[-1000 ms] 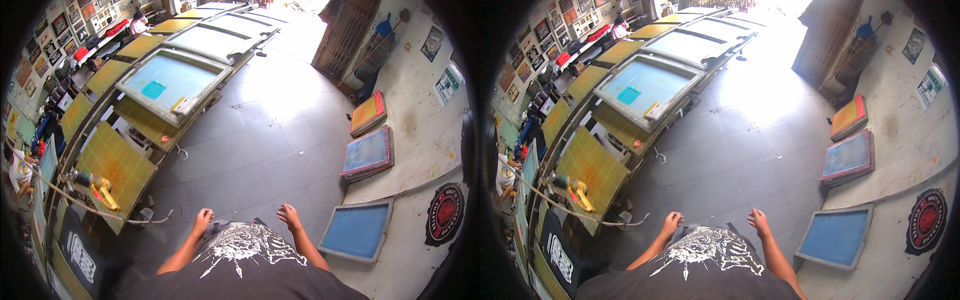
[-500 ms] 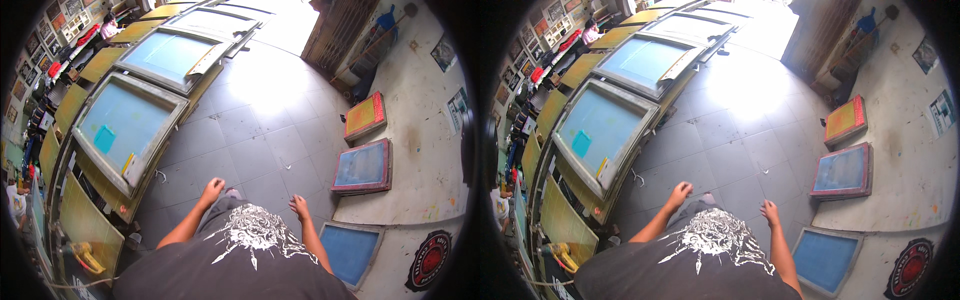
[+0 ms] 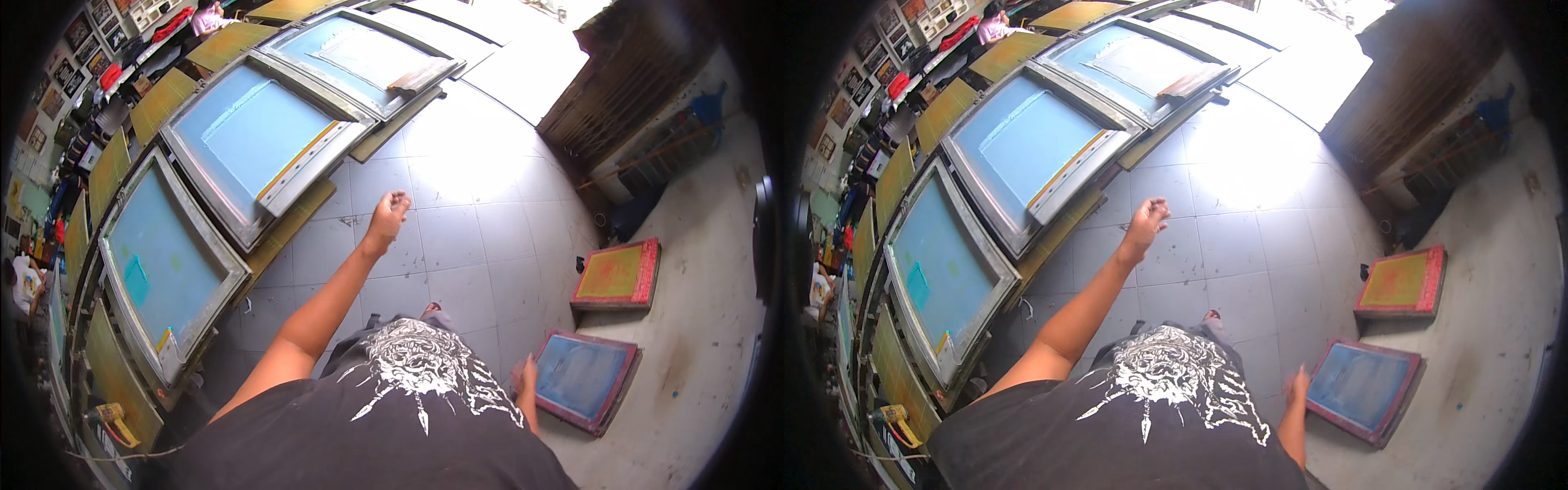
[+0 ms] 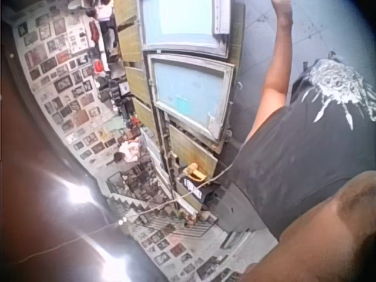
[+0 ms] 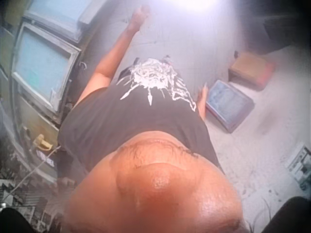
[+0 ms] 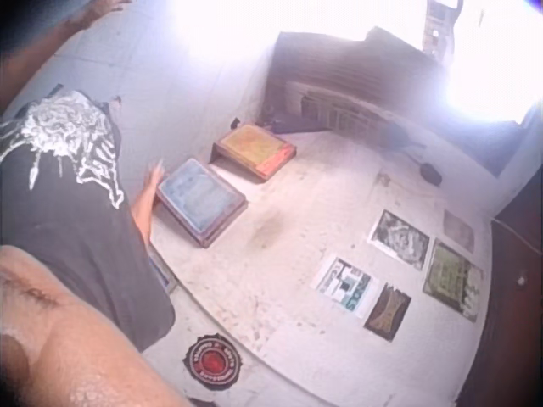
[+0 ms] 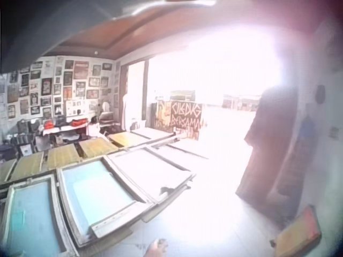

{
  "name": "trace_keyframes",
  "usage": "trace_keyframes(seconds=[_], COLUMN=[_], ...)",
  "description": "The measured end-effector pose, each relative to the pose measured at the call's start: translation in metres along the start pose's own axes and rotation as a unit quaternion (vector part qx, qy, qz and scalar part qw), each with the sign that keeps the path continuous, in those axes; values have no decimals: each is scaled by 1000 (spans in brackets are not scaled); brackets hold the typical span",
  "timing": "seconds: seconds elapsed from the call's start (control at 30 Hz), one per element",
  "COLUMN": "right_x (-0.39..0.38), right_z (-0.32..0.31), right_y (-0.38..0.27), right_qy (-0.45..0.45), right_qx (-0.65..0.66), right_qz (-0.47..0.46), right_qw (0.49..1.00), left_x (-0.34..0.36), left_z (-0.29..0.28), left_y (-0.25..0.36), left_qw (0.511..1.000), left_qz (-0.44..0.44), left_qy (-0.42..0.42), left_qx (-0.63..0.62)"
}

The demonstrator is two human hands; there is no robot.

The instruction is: The person screen prints a design onto a black t-shirt by dragging a squeegee across a screen, moves the screen aside, and then uses a heat gun to dry the ink on the printed shirt.

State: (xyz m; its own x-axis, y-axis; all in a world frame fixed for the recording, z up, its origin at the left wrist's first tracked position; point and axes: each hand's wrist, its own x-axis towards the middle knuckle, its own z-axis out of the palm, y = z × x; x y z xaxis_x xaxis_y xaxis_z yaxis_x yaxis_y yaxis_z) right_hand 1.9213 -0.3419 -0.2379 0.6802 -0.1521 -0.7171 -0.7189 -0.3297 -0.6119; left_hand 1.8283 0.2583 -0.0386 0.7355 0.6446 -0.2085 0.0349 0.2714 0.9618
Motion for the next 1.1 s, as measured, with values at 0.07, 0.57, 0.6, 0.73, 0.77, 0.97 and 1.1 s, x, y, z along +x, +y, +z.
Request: trace_keyframes(seconds=[0.07,0.57,0.6,0.73,0.77,0.97,1.1], right_x=[81,89,97,132,143,173,156], right_z=[35,521,543,629,648,733,733], right_y=[-134,-764,-779,-838,-846,-865,-860], right_qy=[-1,-290,-289,-305,-301,-260,-236], right_qx=[-16,-176,-195,-254,-284,-421,-490], right_qz=[-125,-505,-525,-579,-564,-618,-637], right_qw=[992,794,776,712,715,611,547], left_x=[48,238,240,268,275,318,337], left_z=[16,50,58,67,70,91,95], left_y=[11,15,14,5,4,17,21], left_qw=[998,947,942,895,881,756,659], left_qz=[24,58,41,-10,2,97,112], left_qy=[44,312,326,407,427,547,616], left_qx=[-26,-50,-63,-181,-206,-346,-417])
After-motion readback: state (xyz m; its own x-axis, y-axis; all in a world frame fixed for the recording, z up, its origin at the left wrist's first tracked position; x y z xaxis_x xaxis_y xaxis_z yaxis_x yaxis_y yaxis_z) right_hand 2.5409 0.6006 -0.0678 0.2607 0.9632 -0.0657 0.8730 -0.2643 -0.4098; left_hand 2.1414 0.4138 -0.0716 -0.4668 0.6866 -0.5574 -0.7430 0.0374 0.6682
